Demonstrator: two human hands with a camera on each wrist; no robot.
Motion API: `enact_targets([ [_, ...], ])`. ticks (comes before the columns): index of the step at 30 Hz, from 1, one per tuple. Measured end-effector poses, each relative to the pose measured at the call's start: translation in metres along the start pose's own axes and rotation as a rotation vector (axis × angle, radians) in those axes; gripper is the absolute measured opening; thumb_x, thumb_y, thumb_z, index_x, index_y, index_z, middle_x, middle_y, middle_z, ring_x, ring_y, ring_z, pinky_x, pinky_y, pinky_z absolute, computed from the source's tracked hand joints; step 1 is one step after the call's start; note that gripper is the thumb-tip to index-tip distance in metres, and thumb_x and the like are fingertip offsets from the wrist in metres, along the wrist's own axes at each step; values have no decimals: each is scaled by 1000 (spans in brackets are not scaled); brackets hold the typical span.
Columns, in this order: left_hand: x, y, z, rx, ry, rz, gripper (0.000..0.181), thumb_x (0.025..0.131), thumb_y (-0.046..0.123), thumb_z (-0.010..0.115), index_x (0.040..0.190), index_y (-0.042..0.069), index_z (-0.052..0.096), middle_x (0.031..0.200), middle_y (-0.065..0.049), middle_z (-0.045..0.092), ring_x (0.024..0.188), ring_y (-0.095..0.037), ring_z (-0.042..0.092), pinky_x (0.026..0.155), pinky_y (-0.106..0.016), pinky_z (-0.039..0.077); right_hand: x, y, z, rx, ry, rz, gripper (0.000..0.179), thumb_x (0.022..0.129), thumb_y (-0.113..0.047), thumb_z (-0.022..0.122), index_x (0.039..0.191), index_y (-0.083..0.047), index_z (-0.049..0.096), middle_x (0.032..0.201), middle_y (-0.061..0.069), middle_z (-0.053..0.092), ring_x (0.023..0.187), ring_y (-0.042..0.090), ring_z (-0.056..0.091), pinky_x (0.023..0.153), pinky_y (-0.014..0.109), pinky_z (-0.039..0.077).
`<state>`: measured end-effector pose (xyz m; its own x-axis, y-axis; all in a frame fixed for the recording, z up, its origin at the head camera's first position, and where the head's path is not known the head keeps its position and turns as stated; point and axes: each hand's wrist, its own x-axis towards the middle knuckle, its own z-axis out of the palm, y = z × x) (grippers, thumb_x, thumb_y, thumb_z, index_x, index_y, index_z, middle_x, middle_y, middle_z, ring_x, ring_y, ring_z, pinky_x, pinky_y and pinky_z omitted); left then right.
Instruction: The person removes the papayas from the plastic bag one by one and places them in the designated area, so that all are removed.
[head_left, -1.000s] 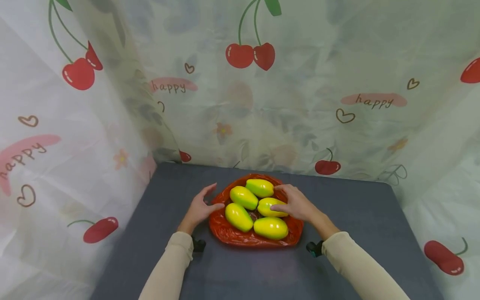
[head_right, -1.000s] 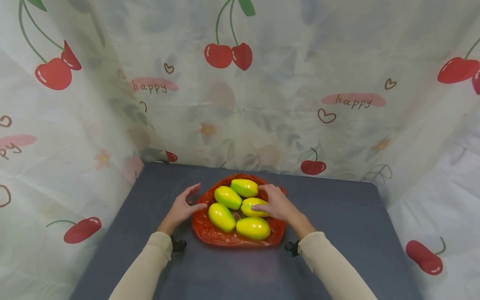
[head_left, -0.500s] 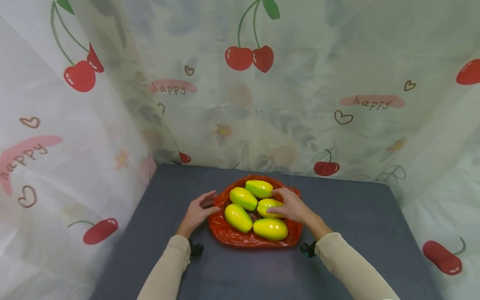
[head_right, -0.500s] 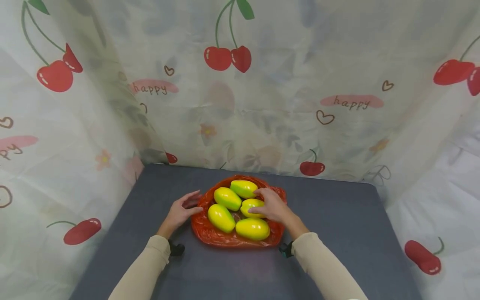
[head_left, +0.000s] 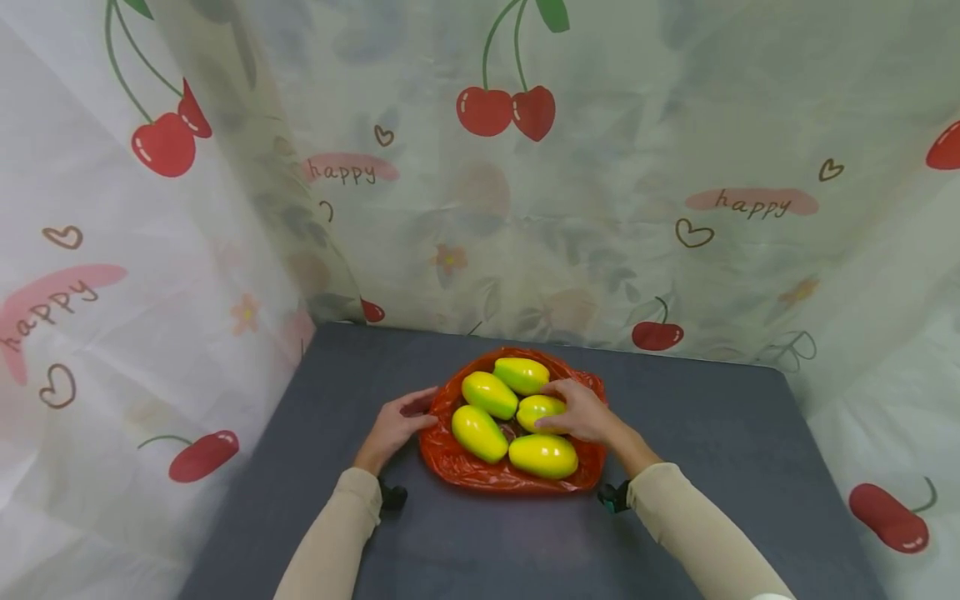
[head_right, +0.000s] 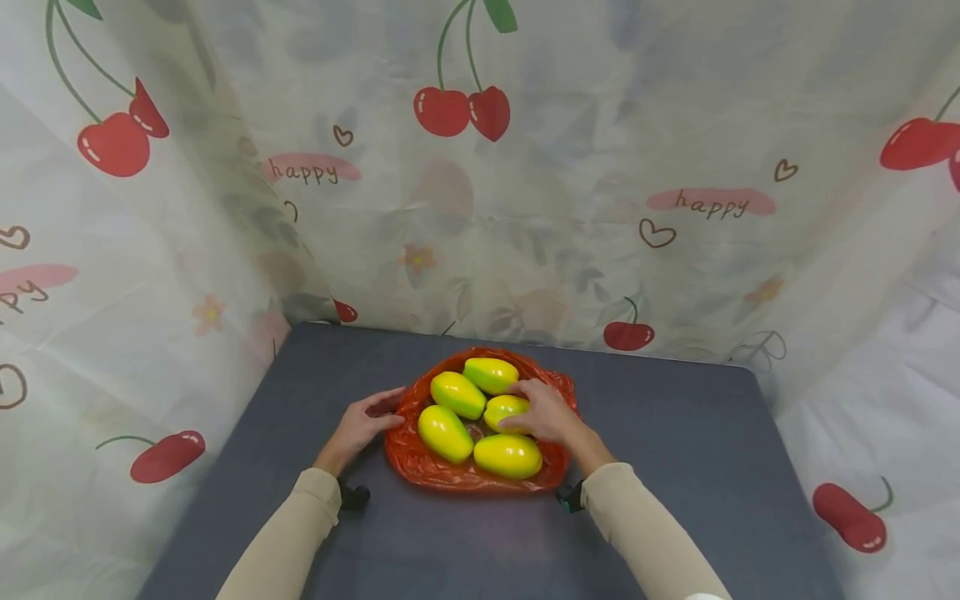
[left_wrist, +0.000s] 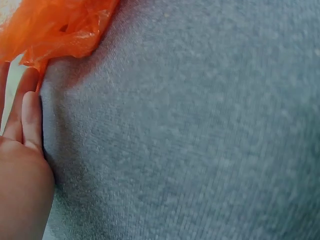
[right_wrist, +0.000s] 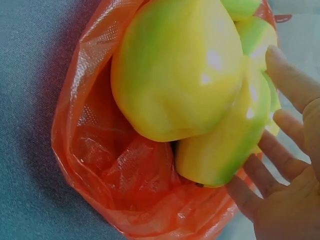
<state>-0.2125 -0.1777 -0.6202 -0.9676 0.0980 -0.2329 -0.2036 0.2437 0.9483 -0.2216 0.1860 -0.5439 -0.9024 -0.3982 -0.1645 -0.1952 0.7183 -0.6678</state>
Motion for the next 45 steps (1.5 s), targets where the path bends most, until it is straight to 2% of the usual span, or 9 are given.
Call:
enact_targets([
  [3,0,-1,-1,-9,-8,-21,54,87,22,81,138,31,64,141,0,65,132,-22,60,115,-46,47,3,3,3,-21,-7,-15,62,88,-36,79,138,-7,60,137,13,61,119,29,58,102,51,50],
  [6,0,-1,-2,-17,-15,-37,54,87,21,81,137,32,65,140,1,65,132,-22,60,115,-47,46,6,4,4,-32,-8,-17,61,88,-34,80,138,-6,60,139,14,60,122,31,57,103,52,49],
  [14,0,-1,-1,-16,-12,-43,55,87,18,80,139,31,64,141,0,65,133,-22,60,117,-48,44,8,2,4,-46,-11,6,60,87,-28,80,138,-5,58,142,17,56,125,34,56,103,53,49],
  [23,-2,-2,-2,-12,-1,-51,54,87,20,80,138,30,65,139,0,66,132,-22,61,116,-49,45,8,5,6,-39,-12,8,61,90,-30,77,142,-6,56,145,17,55,125,33,56,106,54,48],
  [29,-2,1,1,6,4,-53,51,88,26,78,137,32,65,140,1,66,130,-22,61,116,-50,45,2,-2,1,-7,17,7,61,89,-31,78,141,-8,57,143,15,56,119,30,58,102,52,50],
  [38,-4,3,1,-12,18,-69,50,89,25,78,137,33,65,143,1,64,135,-24,58,119,-50,42,-3,-1,-4,21,56,-3,60,90,-36,78,142,-13,58,142,12,58,121,29,59,102,52,51],
  [45,-1,3,3,-20,23,-80,52,89,25,77,138,33,64,140,0,66,133,-23,59,119,-50,41,-12,-1,-11,55,101,-15,62,89,-41,78,142,-17,58,140,10,59,120,28,59,101,52,51],
])
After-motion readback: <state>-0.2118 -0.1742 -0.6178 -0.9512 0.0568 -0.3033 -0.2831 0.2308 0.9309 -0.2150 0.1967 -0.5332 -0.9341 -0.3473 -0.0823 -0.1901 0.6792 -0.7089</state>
